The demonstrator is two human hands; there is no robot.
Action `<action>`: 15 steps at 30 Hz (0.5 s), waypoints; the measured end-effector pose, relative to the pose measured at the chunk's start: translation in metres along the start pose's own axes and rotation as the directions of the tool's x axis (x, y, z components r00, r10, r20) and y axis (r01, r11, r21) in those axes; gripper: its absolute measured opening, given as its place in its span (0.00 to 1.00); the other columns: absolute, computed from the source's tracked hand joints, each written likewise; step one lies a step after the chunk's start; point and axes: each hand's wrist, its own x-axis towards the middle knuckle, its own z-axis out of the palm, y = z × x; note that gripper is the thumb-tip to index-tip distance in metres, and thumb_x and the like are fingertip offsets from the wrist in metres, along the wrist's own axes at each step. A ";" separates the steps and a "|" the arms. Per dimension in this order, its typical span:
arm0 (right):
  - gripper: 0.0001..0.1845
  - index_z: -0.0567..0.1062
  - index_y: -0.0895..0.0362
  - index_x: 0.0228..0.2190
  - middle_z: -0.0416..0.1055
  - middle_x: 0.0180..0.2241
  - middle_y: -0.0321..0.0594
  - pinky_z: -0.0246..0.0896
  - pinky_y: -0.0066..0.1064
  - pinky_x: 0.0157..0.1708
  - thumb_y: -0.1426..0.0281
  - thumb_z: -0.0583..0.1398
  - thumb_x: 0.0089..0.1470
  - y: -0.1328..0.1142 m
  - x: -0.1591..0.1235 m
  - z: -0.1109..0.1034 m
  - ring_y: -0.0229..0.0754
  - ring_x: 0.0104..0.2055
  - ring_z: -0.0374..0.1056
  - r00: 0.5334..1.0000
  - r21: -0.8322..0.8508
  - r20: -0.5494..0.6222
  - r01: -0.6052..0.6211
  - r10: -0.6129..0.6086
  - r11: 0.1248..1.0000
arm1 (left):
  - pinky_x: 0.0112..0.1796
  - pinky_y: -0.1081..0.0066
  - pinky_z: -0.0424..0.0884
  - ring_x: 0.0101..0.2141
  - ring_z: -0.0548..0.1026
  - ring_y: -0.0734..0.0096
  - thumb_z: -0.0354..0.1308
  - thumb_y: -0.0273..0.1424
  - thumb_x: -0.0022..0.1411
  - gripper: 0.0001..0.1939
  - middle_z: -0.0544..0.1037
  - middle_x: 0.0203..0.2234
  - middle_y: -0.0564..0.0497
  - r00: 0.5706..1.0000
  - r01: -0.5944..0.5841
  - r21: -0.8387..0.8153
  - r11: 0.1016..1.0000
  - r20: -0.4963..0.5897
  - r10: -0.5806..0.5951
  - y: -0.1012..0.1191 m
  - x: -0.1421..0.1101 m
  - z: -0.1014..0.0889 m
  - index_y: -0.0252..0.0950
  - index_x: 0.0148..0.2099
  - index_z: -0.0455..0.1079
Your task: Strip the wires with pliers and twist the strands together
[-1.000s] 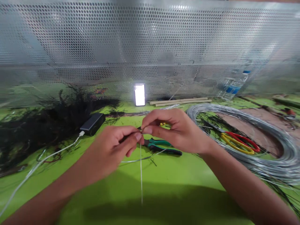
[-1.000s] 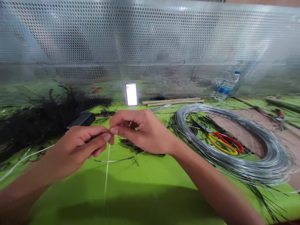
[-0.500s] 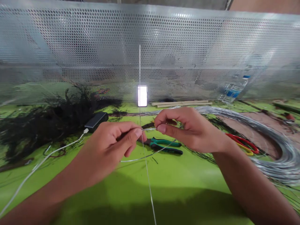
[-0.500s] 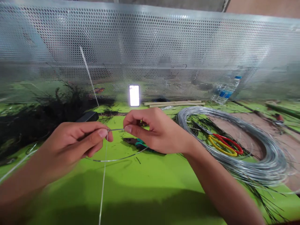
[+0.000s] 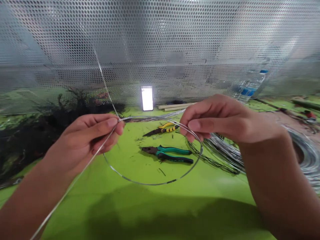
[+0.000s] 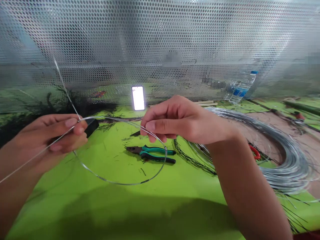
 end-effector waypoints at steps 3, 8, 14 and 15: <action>0.07 0.82 0.57 0.33 0.76 0.27 0.37 0.60 0.27 0.23 0.69 0.66 0.64 -0.004 -0.002 0.001 0.35 0.26 0.65 1.000 -0.014 -0.017 -0.003 0.003 1.000 | 0.15 0.79 0.48 0.14 0.51 0.83 0.74 0.42 0.58 0.16 0.60 0.11 0.59 0.999 -0.034 -0.030 0.999 -0.006 0.034 -0.003 0.004 -0.002 0.37 0.28 0.78; 0.07 0.82 0.57 0.32 0.74 0.25 0.37 0.60 0.27 0.22 0.69 0.66 0.63 -0.009 -0.003 0.005 0.35 0.25 0.65 0.999 -0.008 -0.024 -0.042 0.042 0.999 | 0.15 0.79 0.49 0.14 0.54 0.83 0.73 0.41 0.60 0.15 0.61 0.11 0.58 0.997 -0.069 -0.039 0.997 0.027 0.070 -0.008 0.009 -0.004 0.37 0.30 0.79; 0.09 0.81 0.57 0.30 0.74 0.25 0.35 0.57 0.25 0.20 0.70 0.66 0.64 -0.012 -0.001 0.015 0.32 0.22 0.62 0.998 0.090 -0.024 -0.059 0.062 0.994 | 0.19 0.78 0.57 0.14 0.56 0.83 0.71 0.43 0.63 0.13 0.60 0.09 0.60 0.993 -0.106 -0.061 0.993 0.048 0.109 -0.021 0.016 -0.010 0.40 0.33 0.80; 0.08 0.81 0.57 0.30 0.75 0.25 0.35 0.57 0.24 0.19 0.71 0.66 0.64 -0.013 -0.001 0.018 0.31 0.22 0.61 0.998 0.126 -0.019 -0.064 0.066 0.990 | 0.20 0.78 0.58 0.14 0.56 0.82 0.71 0.43 0.63 0.13 0.60 0.09 0.60 0.992 -0.112 -0.062 0.992 0.052 0.115 -0.024 0.017 -0.010 0.40 0.33 0.80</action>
